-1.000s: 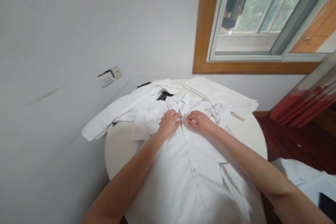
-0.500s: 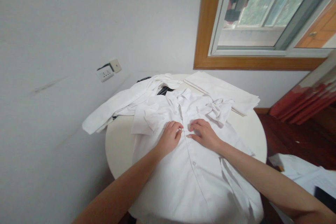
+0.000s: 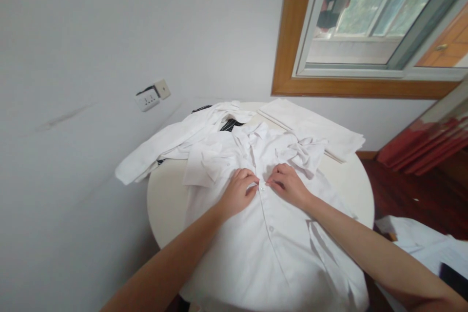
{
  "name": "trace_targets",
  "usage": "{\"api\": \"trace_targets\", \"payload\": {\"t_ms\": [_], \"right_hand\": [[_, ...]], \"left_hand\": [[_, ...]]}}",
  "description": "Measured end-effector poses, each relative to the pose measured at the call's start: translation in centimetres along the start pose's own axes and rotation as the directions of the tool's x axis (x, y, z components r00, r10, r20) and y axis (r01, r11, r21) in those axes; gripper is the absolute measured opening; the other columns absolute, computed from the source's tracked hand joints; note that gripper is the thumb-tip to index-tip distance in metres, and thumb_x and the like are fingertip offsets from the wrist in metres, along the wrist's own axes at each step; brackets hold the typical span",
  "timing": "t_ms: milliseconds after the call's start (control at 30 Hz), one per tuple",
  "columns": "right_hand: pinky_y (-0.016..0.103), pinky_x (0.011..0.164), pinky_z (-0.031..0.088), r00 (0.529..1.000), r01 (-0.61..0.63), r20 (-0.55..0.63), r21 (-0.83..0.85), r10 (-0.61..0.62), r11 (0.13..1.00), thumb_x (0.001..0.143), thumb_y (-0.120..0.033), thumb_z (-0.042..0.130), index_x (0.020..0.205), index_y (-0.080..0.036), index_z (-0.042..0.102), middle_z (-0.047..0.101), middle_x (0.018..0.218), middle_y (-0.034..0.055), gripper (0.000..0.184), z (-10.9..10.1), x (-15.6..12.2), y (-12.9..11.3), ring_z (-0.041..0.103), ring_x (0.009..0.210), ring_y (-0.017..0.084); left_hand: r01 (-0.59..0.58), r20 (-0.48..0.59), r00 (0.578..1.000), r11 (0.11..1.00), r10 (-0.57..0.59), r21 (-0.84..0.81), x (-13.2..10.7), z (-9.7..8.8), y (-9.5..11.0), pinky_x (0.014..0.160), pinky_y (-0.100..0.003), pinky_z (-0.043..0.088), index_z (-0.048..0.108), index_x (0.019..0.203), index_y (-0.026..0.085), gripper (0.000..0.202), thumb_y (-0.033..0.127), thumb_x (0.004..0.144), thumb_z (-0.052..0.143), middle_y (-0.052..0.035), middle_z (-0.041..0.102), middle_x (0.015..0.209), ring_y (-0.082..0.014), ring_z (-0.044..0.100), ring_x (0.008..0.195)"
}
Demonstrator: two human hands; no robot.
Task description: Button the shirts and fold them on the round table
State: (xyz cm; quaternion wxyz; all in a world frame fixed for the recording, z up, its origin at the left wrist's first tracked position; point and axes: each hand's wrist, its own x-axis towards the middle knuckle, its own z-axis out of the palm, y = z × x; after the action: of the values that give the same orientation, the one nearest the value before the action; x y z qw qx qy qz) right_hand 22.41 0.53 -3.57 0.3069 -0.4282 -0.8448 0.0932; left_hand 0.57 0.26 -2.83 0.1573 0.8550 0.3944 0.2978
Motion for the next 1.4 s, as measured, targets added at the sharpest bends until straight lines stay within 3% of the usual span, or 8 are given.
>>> {"api": "trace_targets", "payload": {"t_ms": [100, 233, 333, 667, 867, 1067, 1233, 1400], "right_hand": [[0.034, 0.077, 0.041, 0.998, 0.005, -0.065, 0.083, 0.001, 0.997, 0.087, -0.023, 0.059, 0.083, -0.022, 0.069, 0.06, 0.086, 0.0053, 0.011, -0.1, 0.1, -0.1, 0.054, 0.084, 0.019], [0.035, 0.078, 0.043, 0.994, -0.015, -0.103, 0.142, 0.03, 0.99, 0.089, -0.023, 0.054, 0.084, -0.021, 0.067, 0.06, 0.086, 0.0056, 0.014, -0.4, 0.1, -0.4, 0.054, 0.085, 0.02], [0.037, 0.08, 0.043, 0.995, -0.035, -0.092, 0.133, 0.047, 0.99, 0.09, -0.023, 0.05, 0.085, -0.021, 0.064, 0.059, 0.087, 0.0063, 0.015, -0.4, 0.0, -0.5, 0.054, 0.088, 0.021], [0.038, 0.081, 0.043, 1.0, 0.015, -0.027, 0.114, -0.012, 0.993, 0.092, -0.022, 0.043, 0.084, -0.022, 0.055, 0.055, 0.087, 0.0073, 0.014, -0.4, 0.1, -0.6, 0.051, 0.089, 0.022], [0.038, 0.081, 0.043, 0.999, 0.034, -0.009, 0.113, -0.033, 0.993, 0.092, -0.023, 0.043, 0.084, -0.021, 0.054, 0.054, 0.087, 0.0073, 0.014, -0.4, 0.0, -0.9, 0.05, 0.089, 0.022], [0.037, 0.077, 0.044, 0.989, -0.055, -0.128, 0.153, 0.075, 0.987, 0.092, -0.023, 0.043, 0.083, -0.022, 0.05, 0.052, 0.087, 0.0068, 0.011, -0.4, 0.0, 0.3, 0.051, 0.086, 0.022], [0.038, 0.079, 0.044, 0.984, -0.06, -0.16, 0.119, 0.079, 0.991, 0.091, -0.023, 0.043, 0.083, -0.022, 0.051, 0.054, 0.087, 0.0072, 0.011, -0.6, 0.0, 0.4, 0.052, 0.087, 0.023], [0.037, 0.077, 0.045, 0.978, -0.094, -0.177, 0.095, 0.11, 0.991, 0.092, -0.025, 0.04, 0.084, -0.022, 0.051, 0.054, 0.085, 0.0066, 0.014, -0.4, 0.0, 0.5, 0.052, 0.084, 0.022]], "left_hand": [[-0.028, 0.025, 0.999, 0.994, 0.031, -0.103, 0.1, -0.2, 0.0, 0.093, -0.036, 0.042, 0.068, 0.094, 0.02, 0.018, 0.017, 0.084, 0.053, -0.0067, 0.064, 0.104, -0.0204, 0.055, 0.1], [0.083, 0.145, 0.988, 0.963, -0.047, -0.257, 0.2, -0.2, -0.2, 0.082, -0.028, 0.047, 0.066, 0.102, 0.019, 0.024, 0.025, 0.089, 0.048, -0.0055, 0.067, 0.099, -0.017, 0.06, 0.089], [0.144, 0.225, 0.971, 0.957, -0.087, -0.252, 0.2, -0.3, -0.3, 0.076, -0.026, 0.047, 0.063, 0.107, 0.019, 0.027, 0.03, 0.089, 0.047, -0.0029, 0.067, 0.09, -0.0156, 0.059, 0.08], [0.241, 0.268, 0.95, 0.922, -0.16, -0.303, 0.2, -0.5, -0.5, 0.062, -0.021, 0.04, 0.065, 0.094, 0.017, 0.028, 0.039, 0.09, 0.048, 0.0029, 0.061, 0.071, -0.0115, 0.052, 0.064], [0.136, 0.172, 0.979, 0.976, -0.107, -0.17, 0.3, -0.2, -0.5, 0.071, -0.024, 0.042, 0.067, 0.095, 0.019, 0.023, 0.036, 0.087, 0.055, -0.0001, 0.066, 0.08, -0.0145, 0.057, 0.074], [0.106, 0.074, 0.992, 0.991, -0.1, -0.081, 0.0, -0.4, -0.7, 0.078, -0.027, 0.043, 0.067, 0.089, 0.021, 0.02, 0.034, 0.09, 0.052, -0.0014, 0.068, 0.083, -0.0159, 0.06, 0.079], [-0.031, 0.035, 0.999, 0.999, 0.031, 0.026, 0.2, -1.1, 0.4, 0.082, -0.032, 0.042, 0.069, 0.08, 0.021, 0.025, 0.034, 0.091, 0.05, -0.0052, 0.063, 0.09, -0.0181, 0.056, 0.088], [-0.103, 0.188, 0.976, 0.994, 0.11, -0.049, -1.1, -1.5, 3.9, 0.085, -0.033, 0.042, 0.069, 0.078, 0.02, 0.023, 0.028, 0.09, 0.05, -0.0054, 0.061, 0.088, -0.018, 0.054, 0.088]]}}
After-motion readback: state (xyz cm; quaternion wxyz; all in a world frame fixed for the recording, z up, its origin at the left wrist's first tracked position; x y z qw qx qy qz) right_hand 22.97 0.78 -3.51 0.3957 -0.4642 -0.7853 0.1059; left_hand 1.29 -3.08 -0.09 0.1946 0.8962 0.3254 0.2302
